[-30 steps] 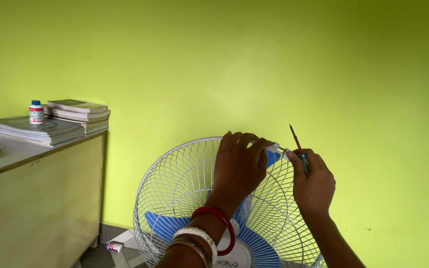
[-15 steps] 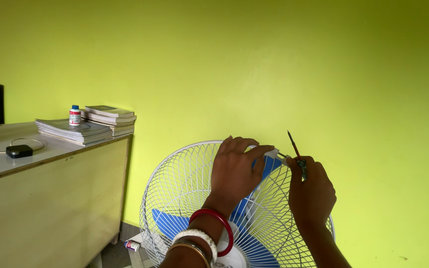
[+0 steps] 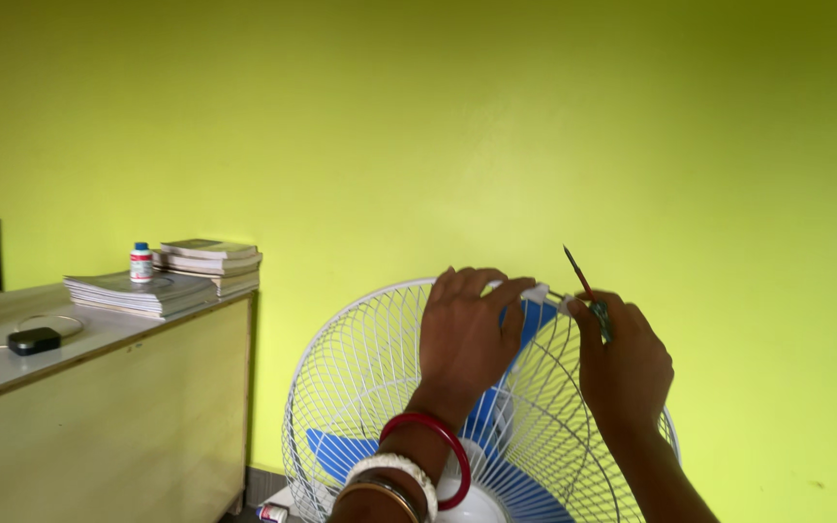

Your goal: The person uses a screwdriver to loosen and tighten screws on the rear housing of a standing electric fan. They repeatedly adjust the same screw while holding the fan head steady, without removing the cover or completing the repair.

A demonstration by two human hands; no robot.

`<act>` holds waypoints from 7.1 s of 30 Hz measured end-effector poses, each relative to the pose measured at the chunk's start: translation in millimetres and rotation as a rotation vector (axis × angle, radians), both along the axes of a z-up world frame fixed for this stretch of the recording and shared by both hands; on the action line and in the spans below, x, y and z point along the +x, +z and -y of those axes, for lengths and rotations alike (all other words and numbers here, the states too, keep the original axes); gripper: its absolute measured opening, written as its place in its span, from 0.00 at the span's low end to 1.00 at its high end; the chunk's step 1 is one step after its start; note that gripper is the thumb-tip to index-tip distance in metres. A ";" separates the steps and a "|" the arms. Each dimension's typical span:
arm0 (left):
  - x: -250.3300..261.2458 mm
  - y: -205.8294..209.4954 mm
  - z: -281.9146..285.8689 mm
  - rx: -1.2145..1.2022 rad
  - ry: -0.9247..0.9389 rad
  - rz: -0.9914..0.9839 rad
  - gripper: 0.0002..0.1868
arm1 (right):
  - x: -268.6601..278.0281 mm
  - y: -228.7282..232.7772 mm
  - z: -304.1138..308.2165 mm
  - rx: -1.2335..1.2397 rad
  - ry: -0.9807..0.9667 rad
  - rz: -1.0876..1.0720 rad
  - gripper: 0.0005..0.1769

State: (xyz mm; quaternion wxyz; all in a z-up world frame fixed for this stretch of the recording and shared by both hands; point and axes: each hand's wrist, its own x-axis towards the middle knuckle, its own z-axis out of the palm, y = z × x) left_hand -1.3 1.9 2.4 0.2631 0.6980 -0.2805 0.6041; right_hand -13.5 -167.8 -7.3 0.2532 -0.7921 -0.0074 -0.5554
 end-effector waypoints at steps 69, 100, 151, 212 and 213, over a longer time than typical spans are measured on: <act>-31.7 13.7 31.4 0.333 0.402 -0.635 0.63 | -22.3 -61.9 -5.8 0.175 0.295 0.060 0.22; -27.3 -17.7 -62.6 0.202 0.057 -0.376 0.36 | -55.6 -71.3 -1.7 -0.088 0.119 -0.156 0.22; -33.2 65.3 -38.2 0.142 0.515 -0.930 0.37 | -132.8 -70.7 -103.6 0.177 0.414 -0.162 0.08; -15.7 9.6 -109.6 0.025 0.490 -0.846 0.43 | -12.7 -151.2 -14.2 0.047 0.115 -0.360 0.33; -15.3 8.9 -110.0 0.026 0.490 -0.841 0.43 | -9.8 -148.9 -8.4 0.014 0.113 -0.286 0.29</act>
